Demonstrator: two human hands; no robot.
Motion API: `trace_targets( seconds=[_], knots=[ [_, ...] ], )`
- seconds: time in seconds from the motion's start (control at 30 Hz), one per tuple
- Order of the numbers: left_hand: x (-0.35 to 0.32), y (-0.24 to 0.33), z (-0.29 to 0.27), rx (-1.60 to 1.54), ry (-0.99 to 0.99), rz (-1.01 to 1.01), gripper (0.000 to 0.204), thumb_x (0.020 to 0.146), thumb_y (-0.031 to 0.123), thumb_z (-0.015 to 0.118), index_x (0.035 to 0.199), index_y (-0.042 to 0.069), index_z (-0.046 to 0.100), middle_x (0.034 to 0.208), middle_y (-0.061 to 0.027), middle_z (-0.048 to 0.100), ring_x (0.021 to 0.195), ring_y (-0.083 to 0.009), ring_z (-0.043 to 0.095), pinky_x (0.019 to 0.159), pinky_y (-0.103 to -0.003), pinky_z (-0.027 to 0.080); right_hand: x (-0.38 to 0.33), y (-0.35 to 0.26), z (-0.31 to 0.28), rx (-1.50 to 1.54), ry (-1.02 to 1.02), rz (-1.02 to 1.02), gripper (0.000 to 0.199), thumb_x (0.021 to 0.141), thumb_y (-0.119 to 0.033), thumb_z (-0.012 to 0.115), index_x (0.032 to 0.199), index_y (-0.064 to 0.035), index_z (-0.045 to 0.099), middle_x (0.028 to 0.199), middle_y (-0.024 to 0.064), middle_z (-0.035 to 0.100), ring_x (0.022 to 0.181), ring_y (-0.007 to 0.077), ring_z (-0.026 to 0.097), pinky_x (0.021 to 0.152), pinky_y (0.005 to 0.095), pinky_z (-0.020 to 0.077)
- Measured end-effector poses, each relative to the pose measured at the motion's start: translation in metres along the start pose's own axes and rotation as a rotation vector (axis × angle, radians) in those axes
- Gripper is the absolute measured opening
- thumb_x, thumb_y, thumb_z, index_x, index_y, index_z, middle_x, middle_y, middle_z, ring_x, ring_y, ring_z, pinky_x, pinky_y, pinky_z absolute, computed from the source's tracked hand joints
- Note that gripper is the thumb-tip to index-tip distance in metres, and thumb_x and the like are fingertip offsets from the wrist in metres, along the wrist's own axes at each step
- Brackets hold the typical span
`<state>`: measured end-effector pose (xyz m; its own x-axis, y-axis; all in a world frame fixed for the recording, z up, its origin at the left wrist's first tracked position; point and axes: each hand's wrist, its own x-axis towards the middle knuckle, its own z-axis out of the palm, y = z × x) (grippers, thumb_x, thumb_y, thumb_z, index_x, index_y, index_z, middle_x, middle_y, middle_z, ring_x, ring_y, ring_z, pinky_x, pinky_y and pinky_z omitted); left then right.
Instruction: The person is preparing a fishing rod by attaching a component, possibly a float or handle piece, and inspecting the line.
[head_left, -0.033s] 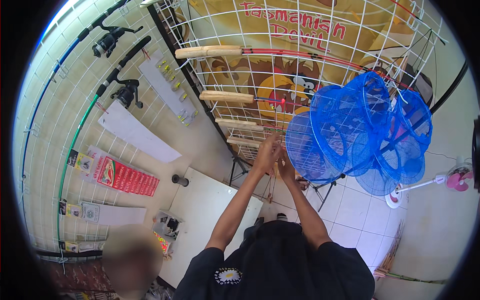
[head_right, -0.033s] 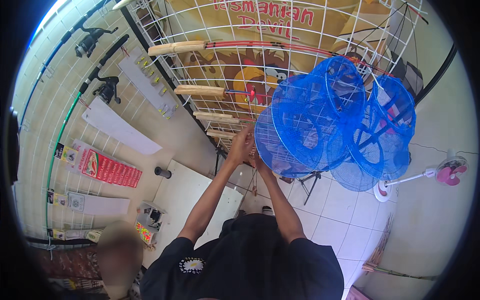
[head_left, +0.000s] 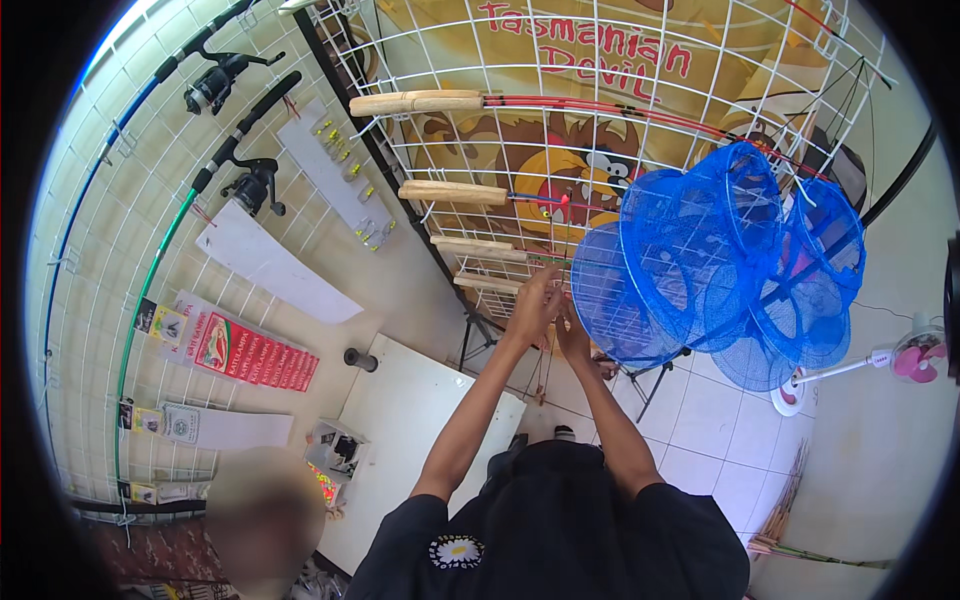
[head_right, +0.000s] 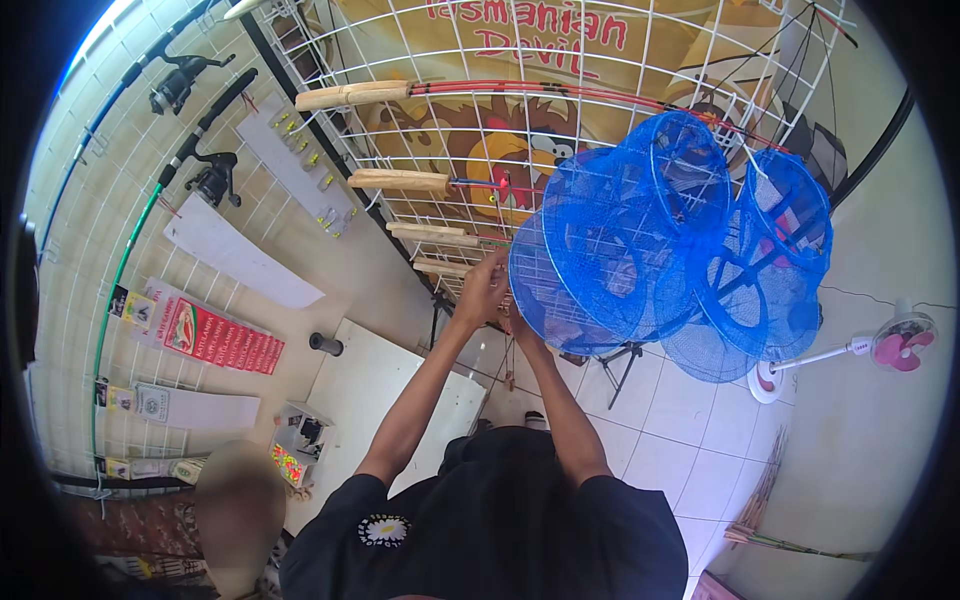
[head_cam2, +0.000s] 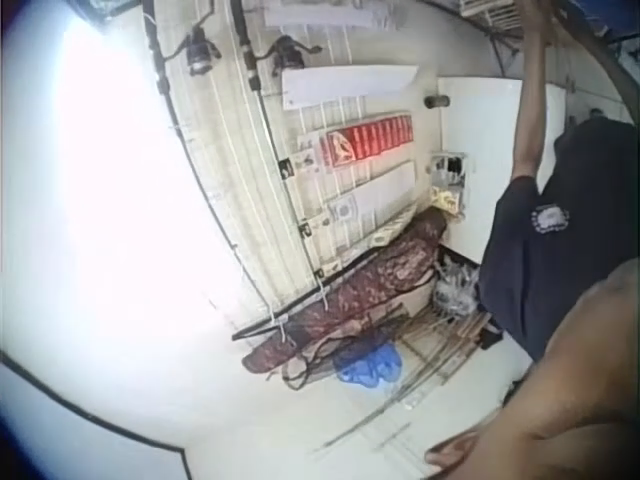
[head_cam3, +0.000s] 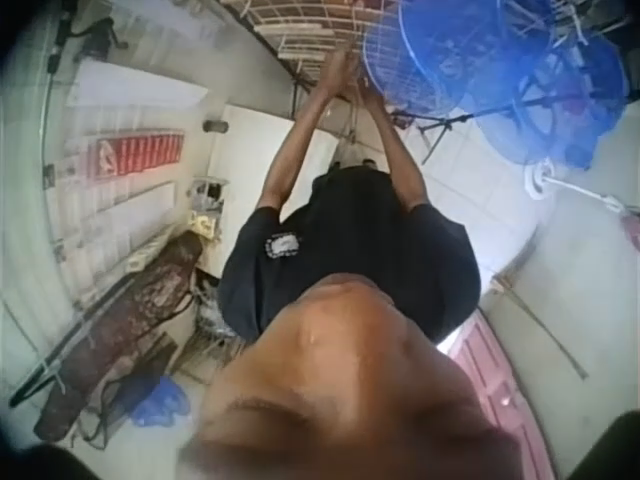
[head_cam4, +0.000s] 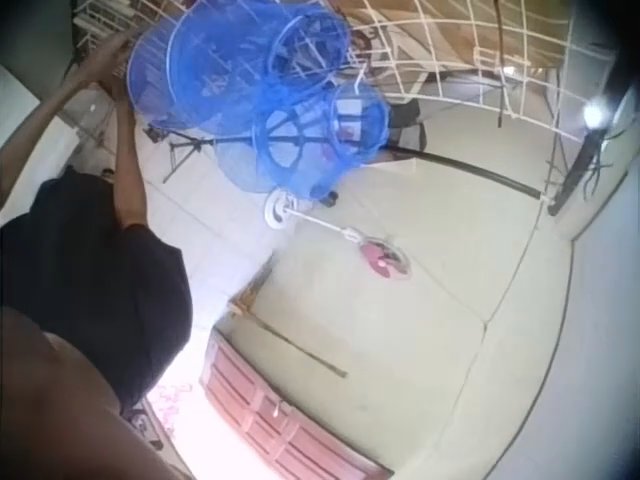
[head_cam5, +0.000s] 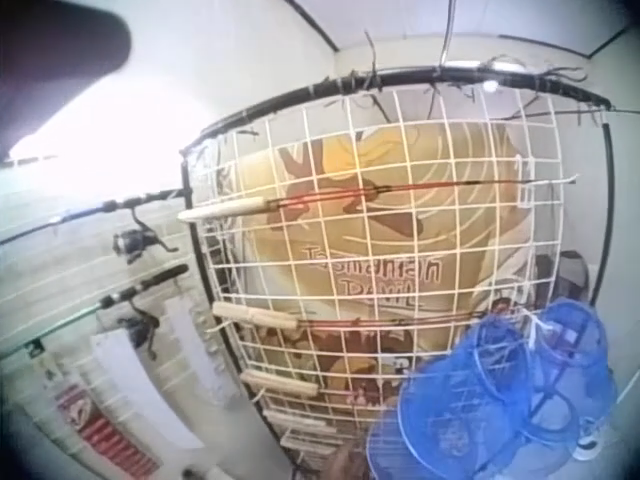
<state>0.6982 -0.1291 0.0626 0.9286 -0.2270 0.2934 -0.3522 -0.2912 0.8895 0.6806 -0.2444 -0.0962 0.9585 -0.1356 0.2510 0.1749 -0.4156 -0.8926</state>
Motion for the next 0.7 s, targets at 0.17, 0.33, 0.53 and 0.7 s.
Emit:
trace_targets(
  seconds=[0.17, 0.33, 0.53, 0.7],
  knots=[
    [-0.01, -0.003, -0.004, 0.011, 0.005, 0.035, 0.048, 0.084, -0.006, 0.054, 0.131, 0.002, 0.048, 0.119, -0.0223, 0.059, 0.098, -0.0316, 0.066, 0.08, -0.036, 0.056, -0.004, -0.058, -0.022, 0.086, -0.11, 0.174, 0.036, 0.091, -0.013, 0.057, 0.125, -0.003, 0.053, 0.118, 0.0149, 0.058, 0.108, 0.0259, 0.056, 0.091, 0.0381, 0.0455],
    [-0.032, 0.007, 0.001, -0.049, 0.036, -0.018, 0.053, 0.089, 0.003, 0.06, 0.138, 0.007, 0.04, 0.119, -0.0184, 0.059, 0.098, -0.025, 0.065, 0.075, -0.033, 0.056, -0.017, -0.031, -0.032, 0.081, 0.029, -0.108, 0.03, 0.091, -0.02, 0.059, 0.115, -0.0021, 0.059, 0.104, 0.0155, 0.063, 0.096, 0.0257, 0.059, 0.083, 0.0399, 0.0475],
    [-0.104, -0.023, 0.012, -0.163, 0.116, -0.174, 0.048, 0.089, 0.006, 0.061, 0.134, 0.007, 0.044, 0.108, -0.0129, 0.062, 0.082, -0.0149, 0.065, 0.067, -0.028, 0.052, -0.069, 0.009, -0.053, -0.045, -0.033, 0.023, 0.041, 0.086, -0.013, 0.067, 0.123, -0.0006, 0.053, 0.121, 0.0136, 0.058, 0.105, 0.0256, 0.061, 0.082, 0.0332, 0.0516],
    [-0.174, -0.028, 0.017, -0.352, 0.141, -0.498, 0.043, 0.089, 0.005, 0.061, 0.129, 0.006, 0.048, 0.103, -0.0104, 0.065, 0.085, -0.0124, 0.064, 0.065, -0.025, 0.051, -0.115, -0.012, -0.064, 0.077, -0.255, 0.25, 0.046, 0.084, -0.009, 0.065, 0.128, -0.0089, 0.05, 0.126, 0.0113, 0.054, 0.104, 0.0224, 0.059, 0.075, 0.0306, 0.0524]
  ],
)
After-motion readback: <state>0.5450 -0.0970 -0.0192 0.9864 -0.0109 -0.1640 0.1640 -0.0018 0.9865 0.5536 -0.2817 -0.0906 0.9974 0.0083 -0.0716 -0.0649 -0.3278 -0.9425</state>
